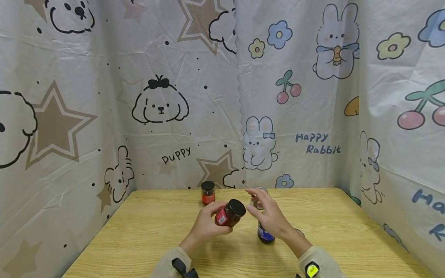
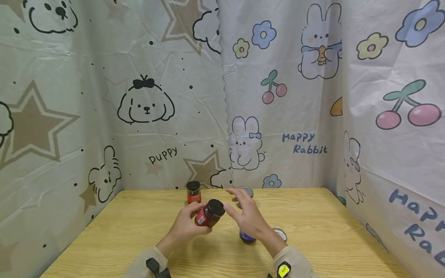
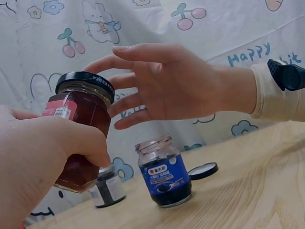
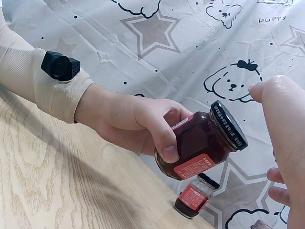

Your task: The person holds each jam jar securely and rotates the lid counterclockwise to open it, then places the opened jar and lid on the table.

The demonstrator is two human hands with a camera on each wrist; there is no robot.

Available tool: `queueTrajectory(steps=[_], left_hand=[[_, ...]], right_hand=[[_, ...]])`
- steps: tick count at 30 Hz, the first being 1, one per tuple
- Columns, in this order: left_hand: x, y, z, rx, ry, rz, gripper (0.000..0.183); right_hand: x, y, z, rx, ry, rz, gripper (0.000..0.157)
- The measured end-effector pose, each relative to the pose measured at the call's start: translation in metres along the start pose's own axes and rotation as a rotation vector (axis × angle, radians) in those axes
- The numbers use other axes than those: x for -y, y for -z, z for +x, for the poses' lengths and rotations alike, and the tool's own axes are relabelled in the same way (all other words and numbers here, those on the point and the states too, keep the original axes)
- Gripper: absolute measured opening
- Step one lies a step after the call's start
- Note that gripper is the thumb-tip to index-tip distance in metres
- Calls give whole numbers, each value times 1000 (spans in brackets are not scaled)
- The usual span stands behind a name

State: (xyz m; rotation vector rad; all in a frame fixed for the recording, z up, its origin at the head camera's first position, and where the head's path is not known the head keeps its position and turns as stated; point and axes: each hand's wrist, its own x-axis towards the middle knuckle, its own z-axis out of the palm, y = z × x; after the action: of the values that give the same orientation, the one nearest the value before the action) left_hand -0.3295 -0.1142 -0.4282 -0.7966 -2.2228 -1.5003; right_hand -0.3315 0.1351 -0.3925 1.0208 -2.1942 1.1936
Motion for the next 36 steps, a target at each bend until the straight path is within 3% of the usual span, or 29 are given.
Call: queueTrajectory(steps=[13,23,36], left_hand=[[-10,-4,0,53,-2,23,63],[-16,-5,0,39,48,34,67],[-10,-3,0,49,88,-34,56]], right_hand=[[3,-5,0,121,-59,51,46],[4,-5,2,140,-54,3,40],[3,-4,2,157,-61,6,37]])
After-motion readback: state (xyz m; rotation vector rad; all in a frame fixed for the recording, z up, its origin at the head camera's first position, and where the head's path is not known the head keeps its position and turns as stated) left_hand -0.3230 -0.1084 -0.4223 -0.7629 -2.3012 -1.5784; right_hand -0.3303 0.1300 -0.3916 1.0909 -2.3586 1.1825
